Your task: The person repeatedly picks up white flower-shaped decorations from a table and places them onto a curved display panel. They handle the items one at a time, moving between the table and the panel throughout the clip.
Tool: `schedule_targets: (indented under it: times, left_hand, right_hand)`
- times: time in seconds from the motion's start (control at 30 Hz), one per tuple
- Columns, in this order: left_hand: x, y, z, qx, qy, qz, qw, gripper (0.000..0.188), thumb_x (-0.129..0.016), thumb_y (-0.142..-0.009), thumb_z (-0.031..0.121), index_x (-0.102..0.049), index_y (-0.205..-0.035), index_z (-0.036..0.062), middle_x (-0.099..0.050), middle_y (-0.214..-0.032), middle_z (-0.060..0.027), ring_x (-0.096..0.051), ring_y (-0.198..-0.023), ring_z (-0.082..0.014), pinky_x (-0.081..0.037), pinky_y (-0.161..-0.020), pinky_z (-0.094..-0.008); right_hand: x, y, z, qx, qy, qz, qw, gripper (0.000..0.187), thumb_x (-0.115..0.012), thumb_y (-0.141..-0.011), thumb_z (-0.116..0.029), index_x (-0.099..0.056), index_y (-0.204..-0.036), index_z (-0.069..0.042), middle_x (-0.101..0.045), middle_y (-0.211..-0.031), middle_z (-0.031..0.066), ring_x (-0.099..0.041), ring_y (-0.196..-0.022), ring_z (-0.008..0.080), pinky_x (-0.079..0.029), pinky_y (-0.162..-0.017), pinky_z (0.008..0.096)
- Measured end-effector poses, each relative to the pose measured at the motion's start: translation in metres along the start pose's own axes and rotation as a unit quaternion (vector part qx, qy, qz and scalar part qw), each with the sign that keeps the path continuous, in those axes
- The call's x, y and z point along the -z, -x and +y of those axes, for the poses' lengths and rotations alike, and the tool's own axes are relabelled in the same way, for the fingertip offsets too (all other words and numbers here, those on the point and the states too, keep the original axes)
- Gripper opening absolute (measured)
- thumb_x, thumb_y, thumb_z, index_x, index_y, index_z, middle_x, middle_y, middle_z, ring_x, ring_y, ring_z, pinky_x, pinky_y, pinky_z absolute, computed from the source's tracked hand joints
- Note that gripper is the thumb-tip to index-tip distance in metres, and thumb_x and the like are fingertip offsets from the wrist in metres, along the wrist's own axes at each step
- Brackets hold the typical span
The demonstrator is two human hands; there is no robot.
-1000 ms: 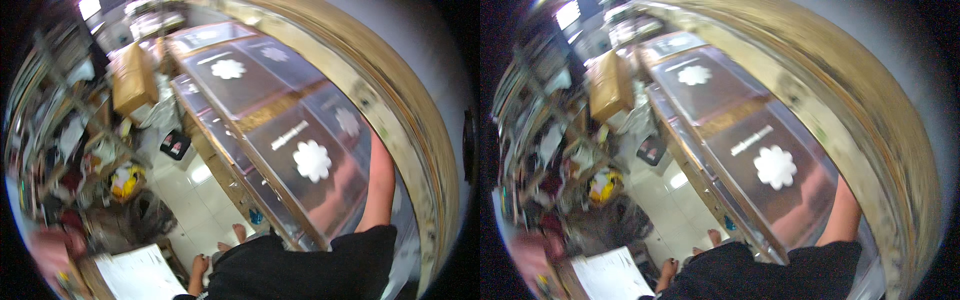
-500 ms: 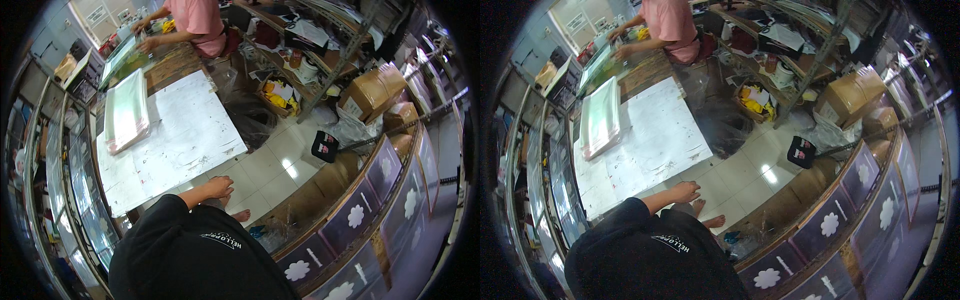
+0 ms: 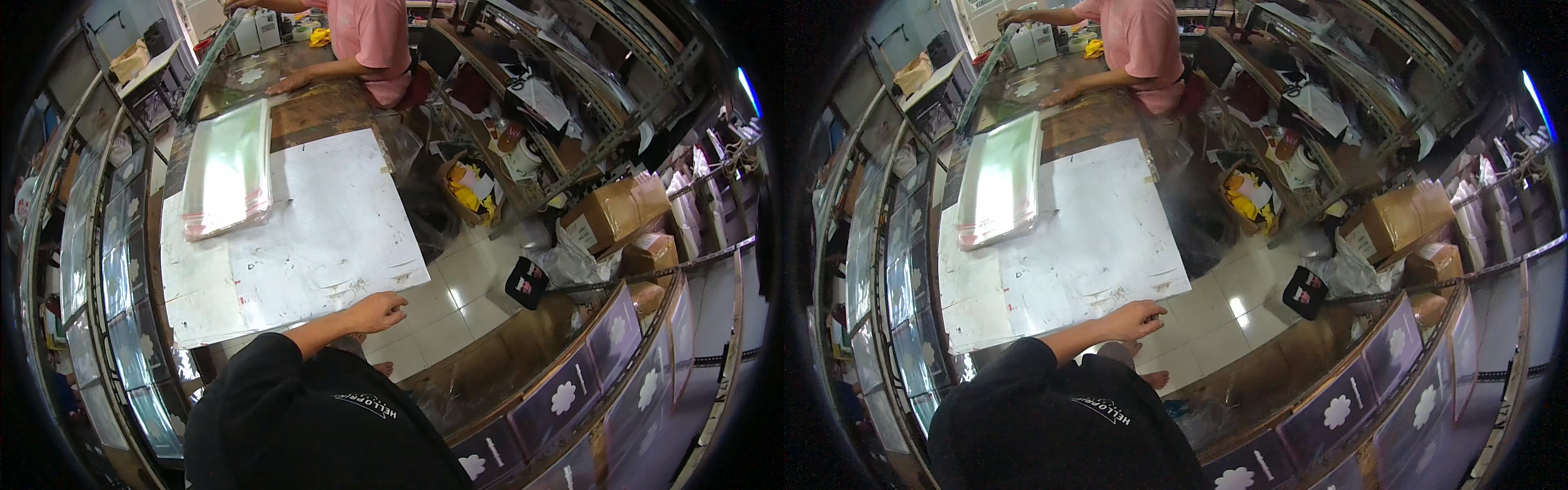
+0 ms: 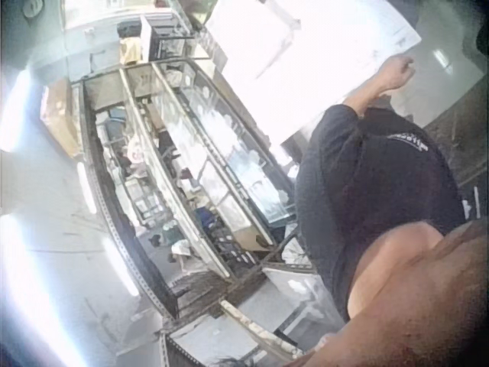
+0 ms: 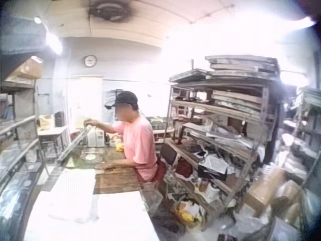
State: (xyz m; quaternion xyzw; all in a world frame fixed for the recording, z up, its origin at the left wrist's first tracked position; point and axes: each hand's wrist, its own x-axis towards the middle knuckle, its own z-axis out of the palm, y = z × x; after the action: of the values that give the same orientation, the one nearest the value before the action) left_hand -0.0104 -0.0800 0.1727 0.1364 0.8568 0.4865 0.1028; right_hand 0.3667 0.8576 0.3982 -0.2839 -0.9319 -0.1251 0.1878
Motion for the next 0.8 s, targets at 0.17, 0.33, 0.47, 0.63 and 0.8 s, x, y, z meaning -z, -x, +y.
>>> schedule_targets:
  times: [0.17,0.33,0.47,0.63,0.8]
  left_hand:
    - [0.043,0.017,0.019,0.003,-0.005,0.083,0.997,0.035,-0.062,-0.093,0.023,-0.064,-0.117,-0.0019,-0.065,-0.097,-0.0197,-0.064,-0.088,-0.0342,-0.052,-0.079,-0.0418]
    - [0.095,0.014,0.005,0.007,0.026,0.134,0.991,0.033,-0.063,-0.092,0.019,-0.063,-0.119,-0.0004,-0.062,-0.103,-0.0174,-0.063,-0.089,-0.0326,-0.052,-0.081,-0.0408]
    - [0.157,0.025,-0.010,0.016,-0.060,0.298,0.952,0.036,-0.066,-0.089,0.017,-0.060,-0.121,0.0006,-0.058,-0.112,-0.0171,-0.060,-0.099,-0.0339,-0.050,-0.087,-0.0406]
    - [0.258,0.035,-0.054,0.099,-0.312,0.508,0.797,0.064,-0.074,-0.082,0.020,-0.048,-0.136,-0.0020,-0.050,-0.133,-0.0255,-0.047,-0.123,-0.0417,-0.040,-0.105,-0.0483]
    - [0.342,0.039,-0.090,0.173,-0.531,0.509,0.655,0.079,-0.075,-0.076,0.017,-0.038,-0.143,-0.0040,-0.040,-0.145,-0.0223,-0.042,-0.131,-0.0385,-0.033,-0.109,-0.0534]
  right_hand:
    - [-0.023,-0.120,-0.285,0.091,-0.313,-0.098,0.940,0.036,-0.057,-0.098,-0.022,-0.062,-0.125,0.002,-0.067,-0.117,0.0180,-0.063,-0.106,0.0283,-0.049,-0.093,0.0371]
    - [0.098,-0.101,-0.565,0.182,-0.369,-0.210,0.887,0.033,-0.056,-0.099,-0.013,-0.059,-0.126,0.004,-0.066,-0.114,0.0136,-0.061,-0.105,0.0188,-0.047,-0.094,0.0308]
    - [0.115,-0.074,-0.708,0.298,-0.365,-0.285,0.835,0.034,-0.062,-0.095,-0.009,-0.060,-0.127,0.002,-0.066,-0.118,0.0150,-0.065,-0.107,0.0236,-0.049,-0.094,0.0345]
    - [0.065,-0.016,-0.807,0.337,-0.486,-0.333,0.734,0.030,-0.064,-0.094,-0.008,-0.063,-0.122,0.001,-0.069,-0.111,0.0119,-0.067,-0.100,0.0196,-0.052,-0.089,0.0312]
    - [0.010,0.050,-0.836,0.245,-0.587,-0.416,0.649,0.030,-0.064,-0.094,-0.010,-0.064,-0.122,0.001,-0.070,-0.110,0.0088,-0.066,-0.099,0.0150,-0.051,-0.086,0.0283]
